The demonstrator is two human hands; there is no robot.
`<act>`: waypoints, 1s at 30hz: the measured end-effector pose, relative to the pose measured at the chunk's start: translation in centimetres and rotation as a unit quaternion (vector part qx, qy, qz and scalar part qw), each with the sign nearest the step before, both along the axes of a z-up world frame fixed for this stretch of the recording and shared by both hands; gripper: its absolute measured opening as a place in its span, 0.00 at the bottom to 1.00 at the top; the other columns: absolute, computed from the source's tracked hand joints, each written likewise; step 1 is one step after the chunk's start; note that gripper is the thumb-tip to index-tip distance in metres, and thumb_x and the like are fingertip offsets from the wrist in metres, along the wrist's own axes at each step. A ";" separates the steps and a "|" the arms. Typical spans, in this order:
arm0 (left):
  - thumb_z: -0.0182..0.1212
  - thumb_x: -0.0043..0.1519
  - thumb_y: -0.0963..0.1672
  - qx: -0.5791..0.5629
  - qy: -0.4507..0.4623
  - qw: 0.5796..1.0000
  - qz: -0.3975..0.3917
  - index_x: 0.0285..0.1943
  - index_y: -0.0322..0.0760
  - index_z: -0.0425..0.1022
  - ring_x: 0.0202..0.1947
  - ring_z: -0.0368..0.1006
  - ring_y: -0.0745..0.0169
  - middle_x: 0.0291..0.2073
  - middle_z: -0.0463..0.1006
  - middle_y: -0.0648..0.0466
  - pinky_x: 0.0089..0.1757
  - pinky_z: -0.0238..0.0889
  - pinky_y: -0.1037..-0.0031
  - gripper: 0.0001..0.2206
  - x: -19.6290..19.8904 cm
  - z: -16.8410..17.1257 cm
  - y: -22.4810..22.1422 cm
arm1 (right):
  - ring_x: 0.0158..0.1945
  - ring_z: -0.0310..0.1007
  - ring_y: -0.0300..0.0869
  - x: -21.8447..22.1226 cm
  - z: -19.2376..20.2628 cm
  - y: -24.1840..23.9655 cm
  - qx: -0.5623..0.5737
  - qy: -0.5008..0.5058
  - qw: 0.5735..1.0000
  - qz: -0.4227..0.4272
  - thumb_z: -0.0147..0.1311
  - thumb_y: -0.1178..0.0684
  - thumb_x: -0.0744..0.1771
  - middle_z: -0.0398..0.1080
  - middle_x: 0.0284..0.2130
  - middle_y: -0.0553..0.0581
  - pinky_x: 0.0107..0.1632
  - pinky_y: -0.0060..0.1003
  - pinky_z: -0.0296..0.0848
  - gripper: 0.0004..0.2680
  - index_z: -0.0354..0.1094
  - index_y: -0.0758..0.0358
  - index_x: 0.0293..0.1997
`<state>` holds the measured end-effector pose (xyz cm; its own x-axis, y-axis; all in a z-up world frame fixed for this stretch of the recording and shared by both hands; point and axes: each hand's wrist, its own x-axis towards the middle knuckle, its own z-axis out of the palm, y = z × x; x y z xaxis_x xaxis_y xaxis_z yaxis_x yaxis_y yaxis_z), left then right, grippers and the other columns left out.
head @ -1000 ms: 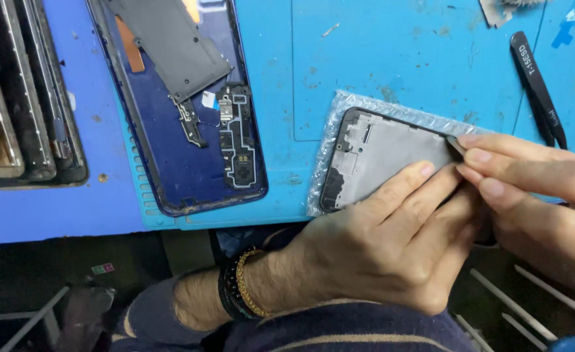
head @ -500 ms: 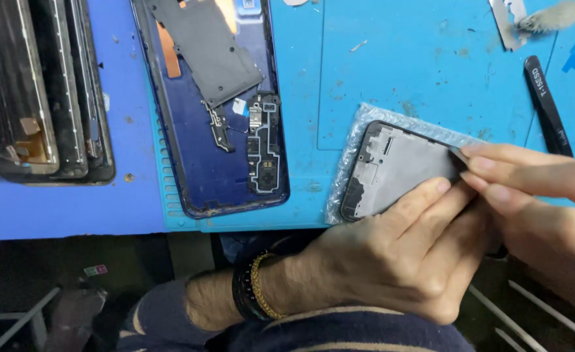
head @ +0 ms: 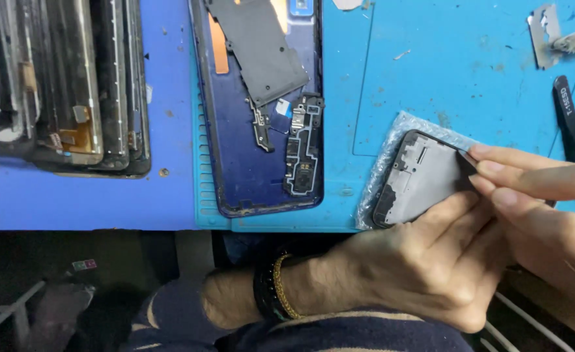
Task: The person scrapes residue from a phone mid-frame with a small blade, wipes the frame surface with a cloth, and uses tweezers to pick at the frame edges while the phone body lies on the workbench.
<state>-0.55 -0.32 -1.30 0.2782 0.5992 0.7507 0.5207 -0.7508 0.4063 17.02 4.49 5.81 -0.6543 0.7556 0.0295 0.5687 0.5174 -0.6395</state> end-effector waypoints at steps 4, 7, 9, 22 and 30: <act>0.63 0.57 0.43 0.016 -0.024 1.000 -0.007 0.29 0.24 0.81 0.36 0.81 0.48 0.28 0.81 0.42 0.51 0.76 0.57 0.12 1.0 -0.6 0.0 | 0.59 0.75 0.65 -2.7 1.5 0.5 -0.017 -0.018 1.000 0.016 0.53 0.70 0.64 0.67 0.44 0.68 0.60 0.51 0.73 0.04 0.64 0.73 0.38; 0.60 0.56 0.44 0.004 -0.042 0.999 0.029 0.38 0.20 0.81 0.43 0.80 0.49 0.38 0.81 0.38 0.56 0.73 0.62 0.14 0.4 -0.2 0.0 | 0.59 0.75 0.65 -2.6 1.4 0.3 -0.009 -0.028 1.000 0.007 0.52 0.70 0.65 0.66 0.44 0.68 0.60 0.50 0.73 0.03 0.63 0.74 0.38; 0.60 0.55 0.44 0.007 -0.040 0.999 0.025 0.36 0.20 0.81 0.43 0.80 0.48 0.37 0.81 0.38 0.56 0.73 0.62 0.14 0.2 0.0 0.1 | 0.58 0.76 0.63 -3.0 1.5 0.5 -0.006 -0.037 0.999 -0.012 0.52 0.70 0.65 0.67 0.44 0.67 0.62 0.50 0.73 0.03 0.65 0.75 0.39; 0.60 0.58 0.44 0.020 -0.035 0.999 0.035 0.35 0.22 0.80 0.44 0.81 0.47 0.35 0.81 0.39 0.55 0.73 0.59 0.13 0.2 -0.2 -0.2 | 0.57 0.76 0.63 -3.9 1.8 0.7 0.019 -0.058 0.997 0.052 0.55 0.68 0.65 0.69 0.44 0.70 0.61 0.49 0.74 0.03 0.65 0.76 0.37; 0.60 0.56 0.43 -0.001 -0.060 0.998 0.026 0.36 0.21 0.79 0.41 0.79 0.49 0.37 0.80 0.38 0.54 0.72 0.62 0.13 0.4 0.3 -0.1 | 0.56 0.75 0.67 -2.2 1.0 1.6 0.054 -0.026 0.992 0.107 0.54 0.69 0.64 0.68 0.44 0.74 0.58 0.53 0.76 0.05 0.63 0.76 0.41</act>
<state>-0.14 -0.47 -1.00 0.1553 0.6125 0.7750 0.5066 -0.7229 0.4698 14.81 6.09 6.83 -0.8020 0.5939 0.0640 0.4698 0.6933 -0.5465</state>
